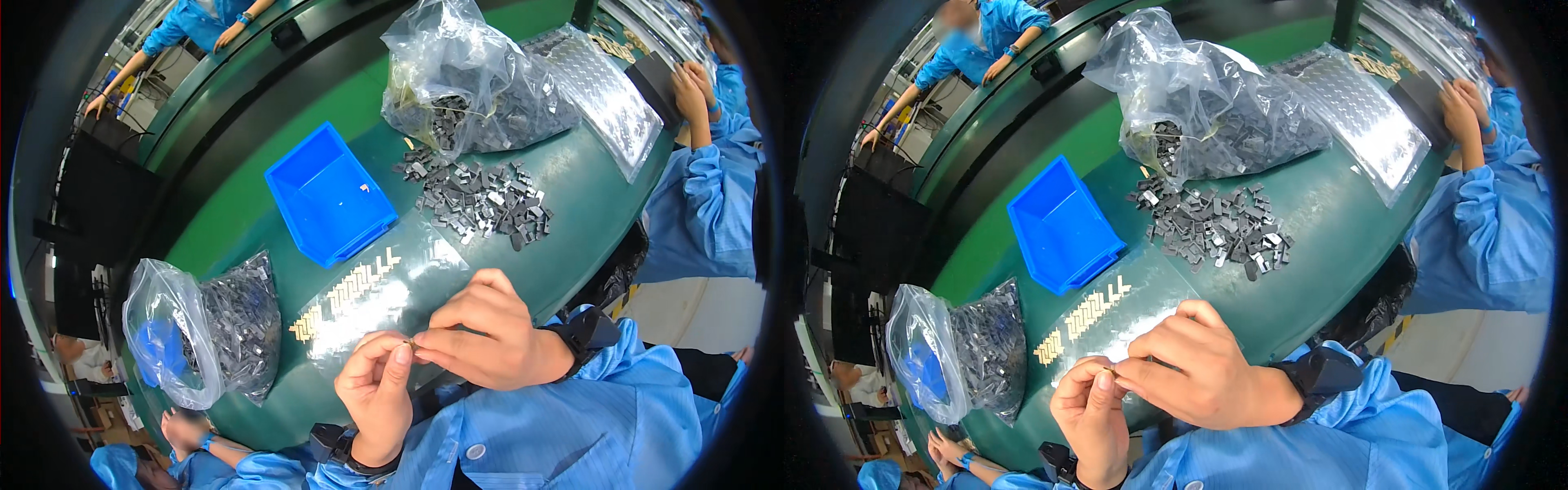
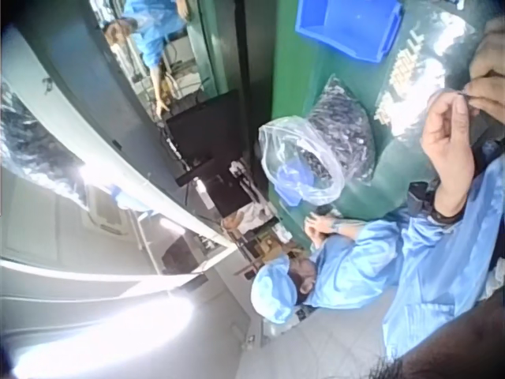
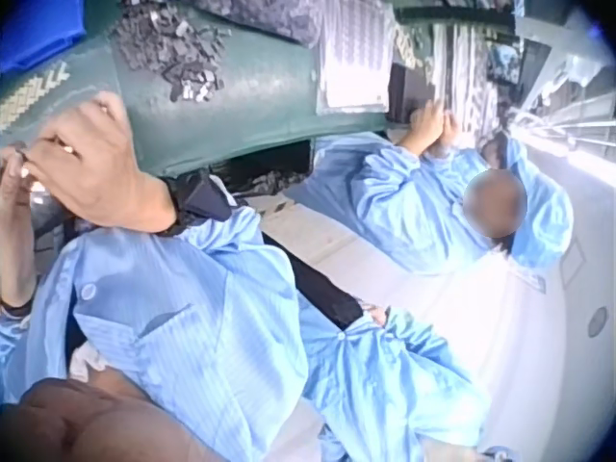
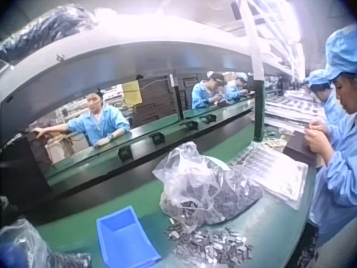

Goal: Picking small metal and plastic components from bins and arranging them on a tray or template.

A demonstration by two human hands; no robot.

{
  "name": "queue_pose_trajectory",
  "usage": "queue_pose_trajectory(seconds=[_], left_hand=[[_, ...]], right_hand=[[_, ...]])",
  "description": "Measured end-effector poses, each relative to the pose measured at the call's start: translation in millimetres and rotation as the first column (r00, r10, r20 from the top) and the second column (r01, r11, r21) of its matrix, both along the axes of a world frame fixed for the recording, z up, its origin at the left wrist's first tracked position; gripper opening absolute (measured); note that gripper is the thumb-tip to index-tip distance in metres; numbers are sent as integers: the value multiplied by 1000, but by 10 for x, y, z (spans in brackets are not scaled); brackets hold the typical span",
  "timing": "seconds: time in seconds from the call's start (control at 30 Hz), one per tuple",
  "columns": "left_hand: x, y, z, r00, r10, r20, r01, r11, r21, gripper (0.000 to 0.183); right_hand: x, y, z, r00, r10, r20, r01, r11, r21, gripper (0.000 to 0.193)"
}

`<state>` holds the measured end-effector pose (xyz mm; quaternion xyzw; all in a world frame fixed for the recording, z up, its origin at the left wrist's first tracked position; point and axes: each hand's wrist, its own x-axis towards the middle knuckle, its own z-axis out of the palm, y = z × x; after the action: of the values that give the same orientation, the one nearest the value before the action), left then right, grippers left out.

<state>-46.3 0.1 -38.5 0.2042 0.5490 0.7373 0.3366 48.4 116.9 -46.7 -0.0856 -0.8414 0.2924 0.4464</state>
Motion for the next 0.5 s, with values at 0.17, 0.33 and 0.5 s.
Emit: queue_pose_trajectory(seconds=[0.17, 0.33, 0.5], left_hand=[[19, -15, 19, 998, -42, 36, 42, 999, 2, 8], [28, -14, -7, 992, -123, 7, 123, 992, 18, 8], [35, 3, -27, 974, -219, -61, 217, 976, -36, 9]], right_hand=[[14, -38, 10, 999, 0, 36, 2, 998, -61, 16], [86, -13, -9, 996, 74, 54, -63, 983, -174, 10], [202, 25, 3, 981, 155, 113, -122, 959, -257, 7]])
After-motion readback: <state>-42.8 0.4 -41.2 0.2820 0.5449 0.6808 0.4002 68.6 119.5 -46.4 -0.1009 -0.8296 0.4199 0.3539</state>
